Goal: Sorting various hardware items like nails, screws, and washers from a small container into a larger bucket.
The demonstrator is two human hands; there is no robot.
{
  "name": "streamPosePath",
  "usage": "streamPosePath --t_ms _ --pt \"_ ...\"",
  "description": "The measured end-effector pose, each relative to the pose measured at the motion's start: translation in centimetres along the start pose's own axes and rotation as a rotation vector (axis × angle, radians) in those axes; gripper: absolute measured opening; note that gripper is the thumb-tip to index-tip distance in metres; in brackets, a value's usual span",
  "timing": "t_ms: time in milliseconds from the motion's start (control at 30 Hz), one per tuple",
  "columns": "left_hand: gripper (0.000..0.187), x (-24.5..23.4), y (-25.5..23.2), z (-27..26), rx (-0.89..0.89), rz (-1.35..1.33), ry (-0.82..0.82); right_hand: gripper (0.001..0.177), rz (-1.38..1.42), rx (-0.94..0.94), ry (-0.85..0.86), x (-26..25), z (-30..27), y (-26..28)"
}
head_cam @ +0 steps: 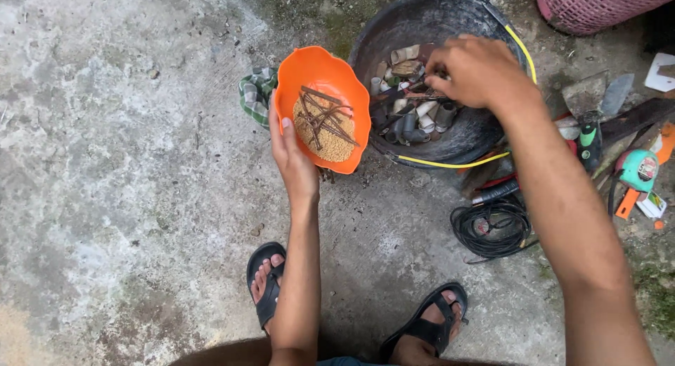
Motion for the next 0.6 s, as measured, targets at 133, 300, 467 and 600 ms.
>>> streamPosePath --t_ms 133,300,467,600 --pt "0.053 0.0 -0.6 0.0 -0.033 -0.012 -0.014 0.031 -0.179 0.127 0.15 4.0 -0.2 -3.7" --pt "0.054 0.2 -0.5 0.0 -0.008 -0.027 -0.012 0.038 -0.169 0.416 0.573 5.6 0.2 -6.5" --pt "0.054 0.3 -0.3 -0.1 0.012 0.004 -0.004 0.05 -0.165 0.424 0.632 7.1 0.5 -7.4" --pt "0.054 0.3 -0.5 0.1 0.005 -0.004 -0.003 0.04 -0.124 0.426 0.711 5.3 1.0 -6.4"
Point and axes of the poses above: each hand's wrist, its own z-axis towards the middle knuckle, its own x-axis out of the palm, y = z × x, the point moved 1 cm from there along z, towards the middle knuckle, and after that the axes turned 12 degrees about -y, right-handed, at the moved point
